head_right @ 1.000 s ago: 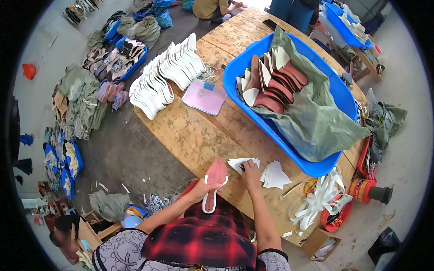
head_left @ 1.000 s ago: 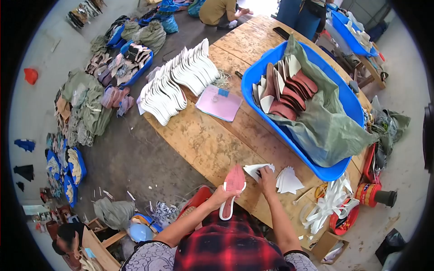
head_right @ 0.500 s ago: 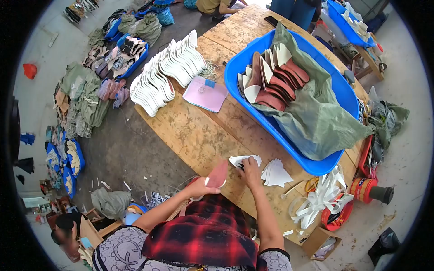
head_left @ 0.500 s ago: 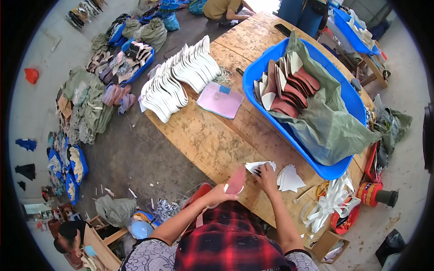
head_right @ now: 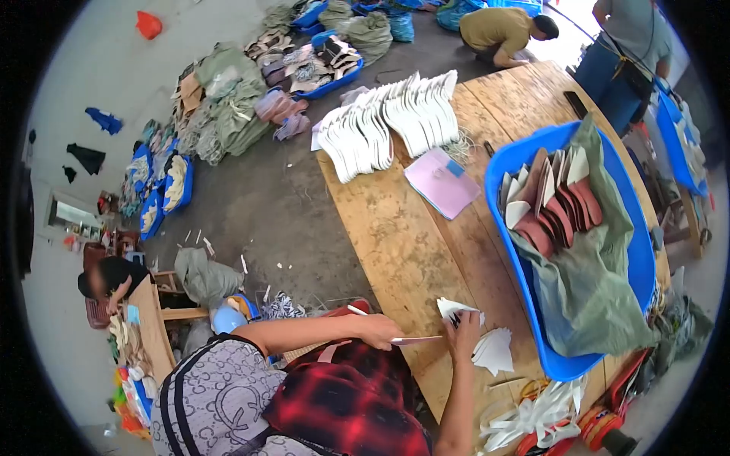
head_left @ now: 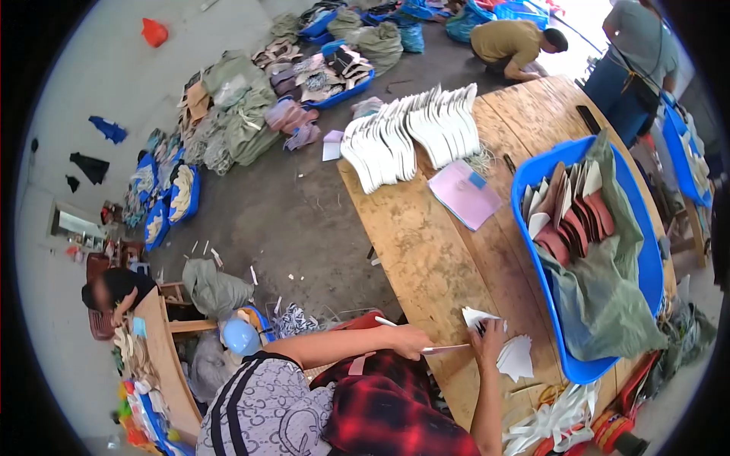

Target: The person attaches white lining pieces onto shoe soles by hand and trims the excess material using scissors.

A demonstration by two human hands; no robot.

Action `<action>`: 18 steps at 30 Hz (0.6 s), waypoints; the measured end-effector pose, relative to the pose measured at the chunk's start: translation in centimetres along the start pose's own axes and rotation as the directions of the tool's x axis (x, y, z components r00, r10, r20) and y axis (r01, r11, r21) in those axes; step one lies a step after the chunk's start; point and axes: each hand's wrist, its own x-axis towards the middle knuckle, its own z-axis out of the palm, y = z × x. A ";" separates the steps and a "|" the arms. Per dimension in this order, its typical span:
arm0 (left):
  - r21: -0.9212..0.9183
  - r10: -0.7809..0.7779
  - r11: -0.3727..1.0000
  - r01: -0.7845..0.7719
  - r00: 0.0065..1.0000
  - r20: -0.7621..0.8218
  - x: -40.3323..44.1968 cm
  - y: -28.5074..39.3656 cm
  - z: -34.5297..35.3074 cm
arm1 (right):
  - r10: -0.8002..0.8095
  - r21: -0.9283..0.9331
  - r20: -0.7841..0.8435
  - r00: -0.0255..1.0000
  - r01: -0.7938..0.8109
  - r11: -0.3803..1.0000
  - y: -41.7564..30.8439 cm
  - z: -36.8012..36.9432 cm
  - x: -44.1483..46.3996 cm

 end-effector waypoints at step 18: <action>0.110 0.004 0.994 0.000 1.000 -0.030 -0.3 -1.4 1.9 | -0.060 -0.223 0.030 0.998 0.065 0.973 -0.6 1.5 -1.0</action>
